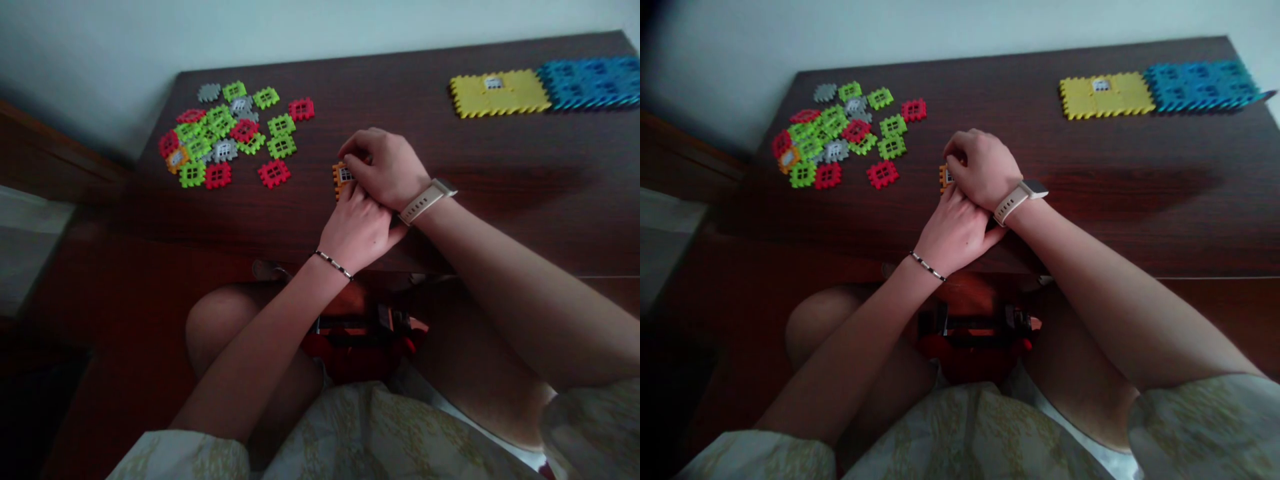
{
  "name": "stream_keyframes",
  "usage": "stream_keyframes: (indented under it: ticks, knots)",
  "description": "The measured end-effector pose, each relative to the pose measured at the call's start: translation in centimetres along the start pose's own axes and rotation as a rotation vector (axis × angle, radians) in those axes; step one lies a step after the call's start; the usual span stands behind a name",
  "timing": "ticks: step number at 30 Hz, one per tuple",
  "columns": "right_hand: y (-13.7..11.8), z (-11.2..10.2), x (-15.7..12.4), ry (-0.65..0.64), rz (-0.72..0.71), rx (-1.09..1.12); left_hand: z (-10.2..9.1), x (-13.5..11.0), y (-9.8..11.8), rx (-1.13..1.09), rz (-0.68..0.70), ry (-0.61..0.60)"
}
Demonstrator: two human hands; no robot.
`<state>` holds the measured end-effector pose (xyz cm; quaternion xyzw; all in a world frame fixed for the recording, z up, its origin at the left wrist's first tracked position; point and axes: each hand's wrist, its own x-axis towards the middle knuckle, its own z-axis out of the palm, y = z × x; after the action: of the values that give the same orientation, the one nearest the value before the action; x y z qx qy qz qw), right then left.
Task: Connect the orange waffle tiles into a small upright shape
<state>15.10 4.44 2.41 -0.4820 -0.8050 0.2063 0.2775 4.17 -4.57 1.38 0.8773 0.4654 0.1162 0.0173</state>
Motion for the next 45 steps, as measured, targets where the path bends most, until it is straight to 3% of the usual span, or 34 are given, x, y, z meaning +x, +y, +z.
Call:
stream_keyframes:
  ticks: [19,45]
  knots:
    - [0.49,0.33,-0.18,0.055,-0.082,-0.020,-0.23,0.10,0.07,0.027,-0.002,-0.006]
    - [0.70,0.32,-0.09,0.035,-0.076,0.009,-0.30,0.03,0.07,0.041,0.006,0.013]
